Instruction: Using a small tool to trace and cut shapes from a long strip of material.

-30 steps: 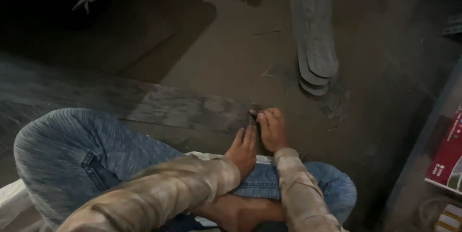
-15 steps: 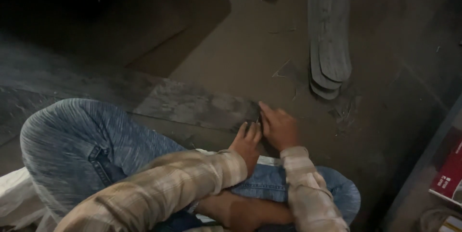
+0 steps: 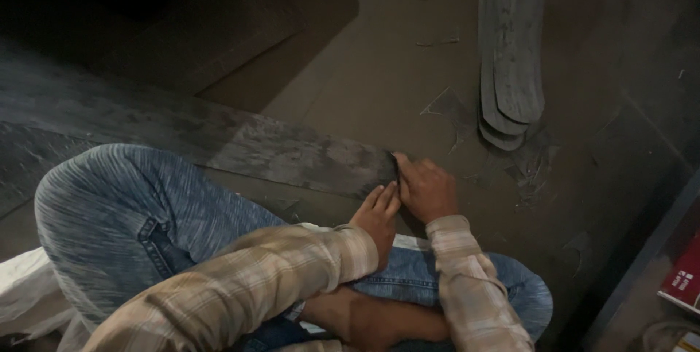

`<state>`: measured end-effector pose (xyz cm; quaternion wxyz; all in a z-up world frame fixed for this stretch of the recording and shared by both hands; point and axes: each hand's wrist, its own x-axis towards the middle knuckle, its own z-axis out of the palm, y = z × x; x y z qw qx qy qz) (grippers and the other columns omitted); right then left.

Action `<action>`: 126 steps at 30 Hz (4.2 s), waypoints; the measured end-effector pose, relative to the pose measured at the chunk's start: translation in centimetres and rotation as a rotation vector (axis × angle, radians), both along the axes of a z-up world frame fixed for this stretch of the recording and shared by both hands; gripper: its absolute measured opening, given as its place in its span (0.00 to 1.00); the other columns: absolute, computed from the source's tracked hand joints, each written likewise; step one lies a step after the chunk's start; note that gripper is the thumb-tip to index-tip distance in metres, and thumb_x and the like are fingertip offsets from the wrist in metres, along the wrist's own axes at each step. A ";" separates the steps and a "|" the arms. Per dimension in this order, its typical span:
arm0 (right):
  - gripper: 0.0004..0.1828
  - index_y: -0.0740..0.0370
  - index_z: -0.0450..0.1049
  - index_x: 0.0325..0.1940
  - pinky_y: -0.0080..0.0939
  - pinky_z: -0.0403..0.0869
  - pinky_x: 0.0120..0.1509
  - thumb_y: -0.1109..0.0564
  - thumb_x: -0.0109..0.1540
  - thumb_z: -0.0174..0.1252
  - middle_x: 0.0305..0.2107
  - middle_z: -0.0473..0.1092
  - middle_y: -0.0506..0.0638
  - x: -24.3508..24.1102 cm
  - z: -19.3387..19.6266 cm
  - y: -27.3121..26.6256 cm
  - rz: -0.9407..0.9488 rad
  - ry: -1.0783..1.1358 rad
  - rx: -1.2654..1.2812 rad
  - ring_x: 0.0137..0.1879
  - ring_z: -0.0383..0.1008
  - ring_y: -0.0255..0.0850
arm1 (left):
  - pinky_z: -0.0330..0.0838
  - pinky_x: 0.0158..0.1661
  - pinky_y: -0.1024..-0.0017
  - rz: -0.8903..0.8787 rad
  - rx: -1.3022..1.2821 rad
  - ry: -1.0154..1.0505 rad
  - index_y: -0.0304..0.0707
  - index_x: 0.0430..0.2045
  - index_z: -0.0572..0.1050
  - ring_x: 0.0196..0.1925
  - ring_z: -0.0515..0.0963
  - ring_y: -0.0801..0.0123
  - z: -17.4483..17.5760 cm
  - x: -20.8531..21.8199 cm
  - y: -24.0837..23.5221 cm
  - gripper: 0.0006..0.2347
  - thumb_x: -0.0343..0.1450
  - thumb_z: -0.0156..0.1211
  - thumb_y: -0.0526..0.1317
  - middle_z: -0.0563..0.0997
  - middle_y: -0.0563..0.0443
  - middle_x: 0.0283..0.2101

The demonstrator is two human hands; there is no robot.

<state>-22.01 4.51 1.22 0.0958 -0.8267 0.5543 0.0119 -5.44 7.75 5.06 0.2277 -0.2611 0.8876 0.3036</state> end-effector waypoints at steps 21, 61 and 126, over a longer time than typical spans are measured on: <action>0.20 0.54 0.75 0.57 0.49 0.74 0.32 0.56 0.59 0.63 0.25 0.74 0.53 0.0 -0.1 -0.4 0.048 0.049 0.019 0.31 0.76 0.48 | 0.35 0.71 0.46 0.088 0.120 0.054 0.29 0.51 0.78 0.78 0.34 0.37 -0.8 0.1 0.3 0.23 0.67 0.61 0.48 0.42 0.27 0.76; 0.17 0.54 0.75 0.52 0.49 0.73 0.32 0.55 0.58 0.63 0.23 0.73 0.50 0.1 -0.4 -0.2 0.102 0.050 -0.091 0.30 0.75 0.46 | 0.35 0.73 0.47 0.069 0.176 0.029 0.31 0.55 0.76 0.80 0.33 0.40 -0.5 0.2 -0.3 0.24 0.68 0.61 0.48 0.43 0.29 0.77; 0.10 0.63 0.77 0.51 0.42 0.76 0.37 0.56 0.69 0.56 0.33 0.78 0.54 -1.4 -0.2 2.9 -0.708 -0.676 0.144 0.35 0.78 0.42 | 0.63 0.52 0.49 0.085 -0.236 0.185 0.44 0.66 0.62 0.63 0.63 0.52 -4.3 6.6 -9.3 0.46 0.55 0.71 0.65 0.66 0.43 0.60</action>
